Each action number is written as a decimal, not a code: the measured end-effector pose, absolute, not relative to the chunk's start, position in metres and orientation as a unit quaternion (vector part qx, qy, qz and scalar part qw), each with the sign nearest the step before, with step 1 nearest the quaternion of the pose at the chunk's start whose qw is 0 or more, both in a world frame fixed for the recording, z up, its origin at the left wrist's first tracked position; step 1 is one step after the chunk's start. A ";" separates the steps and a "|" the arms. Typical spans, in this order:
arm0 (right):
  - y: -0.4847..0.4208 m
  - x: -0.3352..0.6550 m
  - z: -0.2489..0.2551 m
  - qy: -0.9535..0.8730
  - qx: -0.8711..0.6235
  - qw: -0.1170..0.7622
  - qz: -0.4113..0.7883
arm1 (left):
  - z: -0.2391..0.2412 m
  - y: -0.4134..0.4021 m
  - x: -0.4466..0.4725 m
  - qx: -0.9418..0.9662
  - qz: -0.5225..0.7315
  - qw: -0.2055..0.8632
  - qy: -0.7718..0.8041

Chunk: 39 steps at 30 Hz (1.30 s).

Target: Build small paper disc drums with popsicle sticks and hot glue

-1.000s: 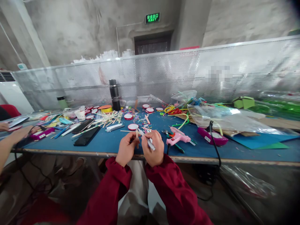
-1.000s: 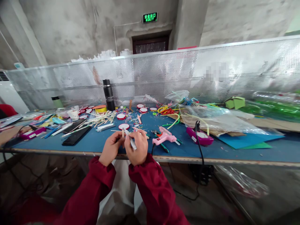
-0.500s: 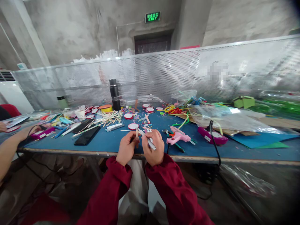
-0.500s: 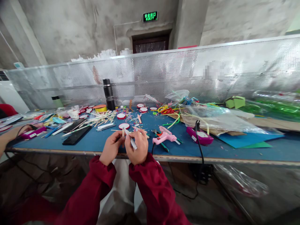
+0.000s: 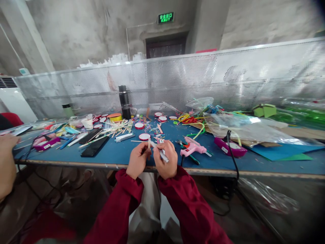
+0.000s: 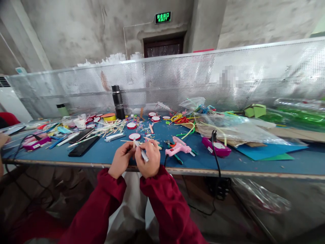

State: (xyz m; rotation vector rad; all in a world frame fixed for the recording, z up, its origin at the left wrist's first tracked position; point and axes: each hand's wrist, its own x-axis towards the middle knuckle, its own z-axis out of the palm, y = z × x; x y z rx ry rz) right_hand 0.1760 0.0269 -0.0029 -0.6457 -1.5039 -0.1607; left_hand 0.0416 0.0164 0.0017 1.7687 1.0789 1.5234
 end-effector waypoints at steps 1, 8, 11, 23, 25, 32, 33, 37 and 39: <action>0.027 0.176 -0.003 -0.667 -0.290 0.682 -0.075 | 0.001 0.017 0.041 0.660 0.567 0.283 0.402; 0.026 0.176 -0.002 -0.669 -0.287 0.682 -0.074 | 0.002 0.017 0.042 0.659 0.567 0.291 0.400; 0.026 0.176 -0.002 -0.668 -0.282 0.684 -0.073 | 0.003 0.016 0.043 0.658 0.569 0.288 0.399; 0.028 0.175 -0.005 -0.671 -0.270 0.689 -0.046 | 0.003 0.016 0.042 0.660 0.564 0.290 0.403; 0.028 0.175 -0.004 -0.670 -0.273 0.688 -0.044 | 0.003 0.016 0.043 0.660 0.563 0.293 0.402; 0.027 0.176 -0.002 -0.657 -0.285 0.697 -0.044 | 0.001 0.017 0.042 0.659 0.562 0.296 0.403; 0.027 0.176 -0.002 -0.656 -0.287 0.697 -0.045 | 0.001 0.017 0.042 0.659 0.563 0.297 0.400; 0.028 0.177 -0.004 -0.658 -0.286 0.695 -0.047 | -0.001 0.018 0.041 0.653 0.573 0.307 0.389; 0.028 0.177 -0.005 -0.663 -0.281 0.692 -0.048 | -0.002 0.019 0.041 0.649 0.579 0.308 0.387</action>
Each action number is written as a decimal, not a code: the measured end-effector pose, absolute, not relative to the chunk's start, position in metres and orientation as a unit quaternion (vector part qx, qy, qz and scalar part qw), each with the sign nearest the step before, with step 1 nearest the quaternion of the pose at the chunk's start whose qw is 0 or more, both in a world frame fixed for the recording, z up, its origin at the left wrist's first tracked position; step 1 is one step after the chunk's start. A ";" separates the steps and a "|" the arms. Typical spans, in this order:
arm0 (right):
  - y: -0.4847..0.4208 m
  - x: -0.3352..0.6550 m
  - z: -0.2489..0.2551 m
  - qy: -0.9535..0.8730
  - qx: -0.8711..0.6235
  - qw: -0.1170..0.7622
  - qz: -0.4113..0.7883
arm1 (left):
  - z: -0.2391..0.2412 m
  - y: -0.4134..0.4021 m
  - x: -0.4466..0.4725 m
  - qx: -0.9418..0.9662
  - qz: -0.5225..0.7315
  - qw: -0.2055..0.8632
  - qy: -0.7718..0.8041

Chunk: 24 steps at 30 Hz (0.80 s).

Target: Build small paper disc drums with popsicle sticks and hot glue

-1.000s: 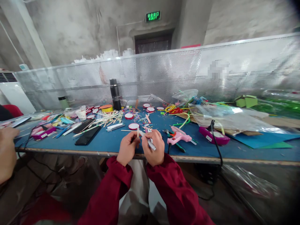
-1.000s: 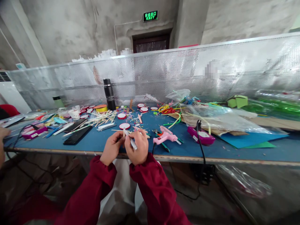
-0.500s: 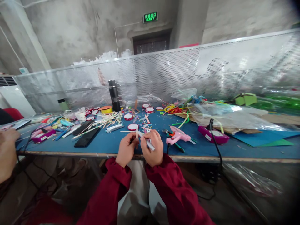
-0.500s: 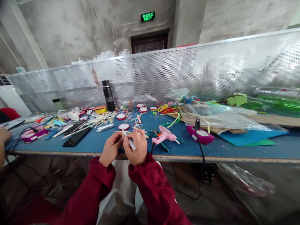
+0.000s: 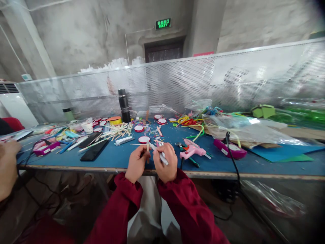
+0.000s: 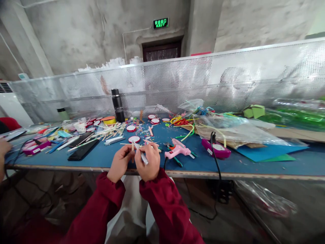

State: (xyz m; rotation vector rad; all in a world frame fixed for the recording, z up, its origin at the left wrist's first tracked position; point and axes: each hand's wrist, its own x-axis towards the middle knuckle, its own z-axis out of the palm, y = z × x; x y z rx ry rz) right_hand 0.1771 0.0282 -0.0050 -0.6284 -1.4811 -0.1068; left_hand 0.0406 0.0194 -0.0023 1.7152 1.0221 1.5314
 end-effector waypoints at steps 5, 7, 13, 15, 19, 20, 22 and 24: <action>0.028 0.176 -0.005 -0.662 -0.284 0.691 -0.061 | -0.003 0.020 0.040 0.653 0.578 0.304 0.383; 0.028 0.176 -0.005 -0.660 -0.286 0.691 -0.064 | -0.003 0.019 0.040 0.652 0.578 0.306 0.384; 0.028 0.176 -0.004 -0.671 -0.275 0.686 -0.059 | 0.000 0.017 0.041 0.655 0.572 0.302 0.390; 0.028 0.176 -0.004 -0.669 -0.275 0.687 -0.058 | 0.000 0.017 0.041 0.656 0.570 0.300 0.393; 0.027 0.176 -0.003 -0.670 -0.282 0.685 -0.048 | 0.001 0.017 0.042 0.652 0.574 0.303 0.392; 0.027 0.176 -0.003 -0.674 -0.280 0.682 -0.045 | 0.001 0.017 0.042 0.652 0.573 0.304 0.391; 0.027 0.176 -0.003 -0.676 -0.277 0.682 -0.044 | 0.000 0.017 0.042 0.654 0.572 0.301 0.393; 0.027 0.176 -0.003 -0.672 -0.281 0.684 -0.046 | 0.000 0.017 0.042 0.658 0.569 0.296 0.396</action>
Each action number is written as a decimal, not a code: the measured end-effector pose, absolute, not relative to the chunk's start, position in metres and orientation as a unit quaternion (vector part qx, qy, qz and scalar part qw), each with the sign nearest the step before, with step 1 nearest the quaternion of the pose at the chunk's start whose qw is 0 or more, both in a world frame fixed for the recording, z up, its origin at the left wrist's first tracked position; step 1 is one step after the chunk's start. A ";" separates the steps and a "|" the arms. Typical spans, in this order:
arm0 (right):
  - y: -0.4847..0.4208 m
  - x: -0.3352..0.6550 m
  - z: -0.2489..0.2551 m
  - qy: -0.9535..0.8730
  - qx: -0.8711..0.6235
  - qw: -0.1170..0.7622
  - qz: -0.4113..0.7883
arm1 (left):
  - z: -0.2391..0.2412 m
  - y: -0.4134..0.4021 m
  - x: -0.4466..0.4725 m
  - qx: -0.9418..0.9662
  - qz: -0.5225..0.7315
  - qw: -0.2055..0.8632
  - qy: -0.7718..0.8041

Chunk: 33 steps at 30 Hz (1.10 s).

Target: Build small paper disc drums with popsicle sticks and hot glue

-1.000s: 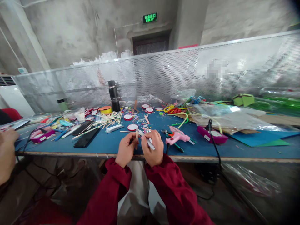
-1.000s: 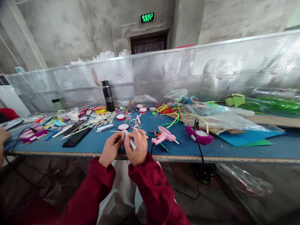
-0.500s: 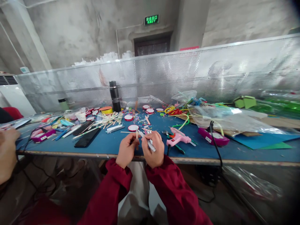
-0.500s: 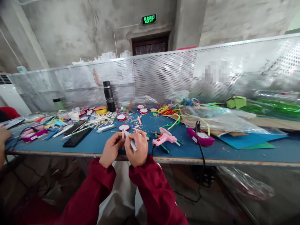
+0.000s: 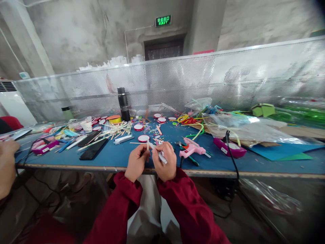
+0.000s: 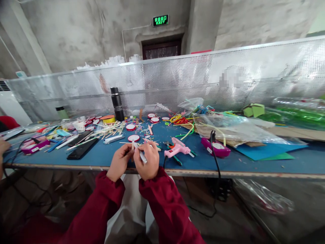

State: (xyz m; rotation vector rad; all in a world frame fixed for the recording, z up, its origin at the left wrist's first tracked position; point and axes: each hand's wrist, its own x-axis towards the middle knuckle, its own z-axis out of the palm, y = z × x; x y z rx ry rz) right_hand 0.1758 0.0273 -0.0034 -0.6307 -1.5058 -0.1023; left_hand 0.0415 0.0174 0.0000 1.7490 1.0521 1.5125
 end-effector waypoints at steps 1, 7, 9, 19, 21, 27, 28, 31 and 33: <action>0.027 0.176 -0.003 -0.669 -0.286 0.685 -0.047 | 0.000 0.017 0.041 0.659 0.568 0.294 0.396; 0.026 0.176 -0.003 -0.669 -0.284 0.685 -0.045 | 0.002 0.015 0.042 0.655 0.569 0.298 0.399; 0.026 0.176 -0.002 -0.665 -0.285 0.689 -0.042 | 0.002 0.015 0.042 0.654 0.569 0.297 0.399; 0.026 0.176 -0.002 -0.666 -0.293 0.685 -0.037 | 0.002 0.016 0.042 0.655 0.566 0.301 0.400; 0.026 0.176 -0.003 -0.660 -0.297 0.689 -0.037 | 0.003 0.015 0.042 0.653 0.566 0.302 0.403; 0.026 0.176 -0.002 -0.666 -0.288 0.687 -0.049 | 0.004 0.015 0.043 0.650 0.572 0.298 0.402; 0.026 0.176 -0.002 -0.663 -0.289 0.688 -0.048 | 0.003 0.015 0.043 0.651 0.571 0.299 0.401; 0.026 0.176 -0.003 -0.662 -0.291 0.689 -0.043 | 0.002 0.016 0.042 0.650 0.572 0.302 0.399; 0.026 0.176 -0.003 -0.663 -0.292 0.687 -0.046 | 0.001 0.017 0.042 0.651 0.572 0.301 0.398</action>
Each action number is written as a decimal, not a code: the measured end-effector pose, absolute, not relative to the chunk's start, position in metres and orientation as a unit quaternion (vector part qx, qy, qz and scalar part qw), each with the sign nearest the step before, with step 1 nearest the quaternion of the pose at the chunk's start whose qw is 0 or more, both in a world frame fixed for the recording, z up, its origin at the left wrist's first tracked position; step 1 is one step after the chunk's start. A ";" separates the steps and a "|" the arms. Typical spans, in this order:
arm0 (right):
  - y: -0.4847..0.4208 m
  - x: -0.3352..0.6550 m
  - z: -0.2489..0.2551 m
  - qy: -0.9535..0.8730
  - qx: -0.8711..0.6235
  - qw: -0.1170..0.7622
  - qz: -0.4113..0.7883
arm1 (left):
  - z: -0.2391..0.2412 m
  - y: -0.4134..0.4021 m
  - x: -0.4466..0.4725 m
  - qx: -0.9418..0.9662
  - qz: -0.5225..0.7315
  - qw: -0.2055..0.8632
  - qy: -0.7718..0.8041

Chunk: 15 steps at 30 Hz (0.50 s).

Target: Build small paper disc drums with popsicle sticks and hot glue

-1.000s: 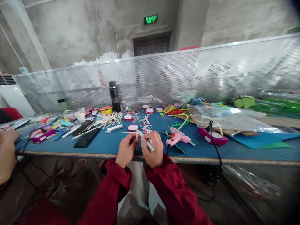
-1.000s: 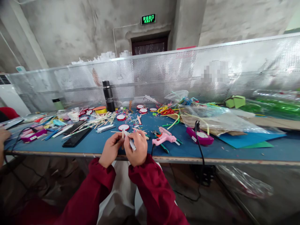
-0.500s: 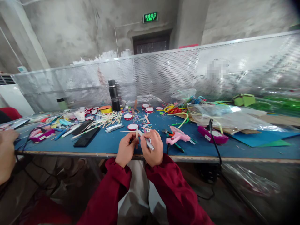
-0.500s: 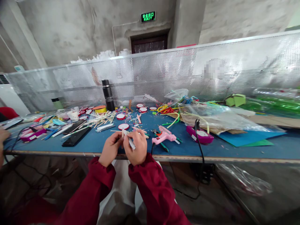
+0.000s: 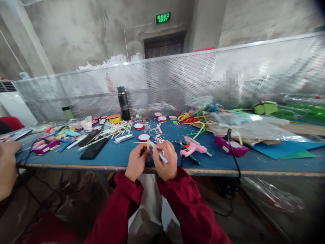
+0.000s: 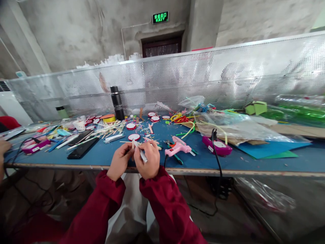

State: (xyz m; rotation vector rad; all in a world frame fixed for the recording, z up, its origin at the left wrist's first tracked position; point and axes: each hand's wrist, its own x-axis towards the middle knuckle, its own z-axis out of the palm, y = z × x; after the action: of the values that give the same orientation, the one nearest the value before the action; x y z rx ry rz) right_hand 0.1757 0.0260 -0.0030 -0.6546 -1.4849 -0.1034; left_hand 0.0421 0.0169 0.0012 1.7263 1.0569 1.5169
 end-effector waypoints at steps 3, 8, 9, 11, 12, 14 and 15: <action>0.027 0.176 -0.004 -0.658 -0.296 0.691 -0.054 | 0.000 0.017 0.042 0.651 0.571 0.302 0.398; 0.028 0.176 -0.006 -0.658 -0.292 0.692 -0.053 | 0.000 0.017 0.042 0.649 0.573 0.307 0.395; 0.028 0.176 -0.007 -0.656 -0.293 0.694 -0.054 | 0.000 0.017 0.042 0.649 0.573 0.308 0.394; 0.028 0.176 -0.007 -0.658 -0.291 0.692 -0.056 | 0.000 0.017 0.042 0.650 0.573 0.310 0.392; 0.028 0.175 -0.007 -0.660 -0.289 0.691 -0.056 | 0.000 0.017 0.042 0.650 0.573 0.310 0.390; 0.027 0.175 -0.006 -0.661 -0.288 0.690 -0.054 | 0.000 0.018 0.042 0.651 0.573 0.310 0.390; 0.027 0.175 -0.005 -0.661 -0.288 0.691 -0.053 | 0.000 0.018 0.042 0.651 0.572 0.310 0.392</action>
State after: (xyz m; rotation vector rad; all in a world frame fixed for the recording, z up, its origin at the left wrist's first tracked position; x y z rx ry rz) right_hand 0.1755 0.0267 -0.0049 -0.6436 -1.4773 -0.1195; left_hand 0.0417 0.0182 -0.0004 1.7192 1.0344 1.5113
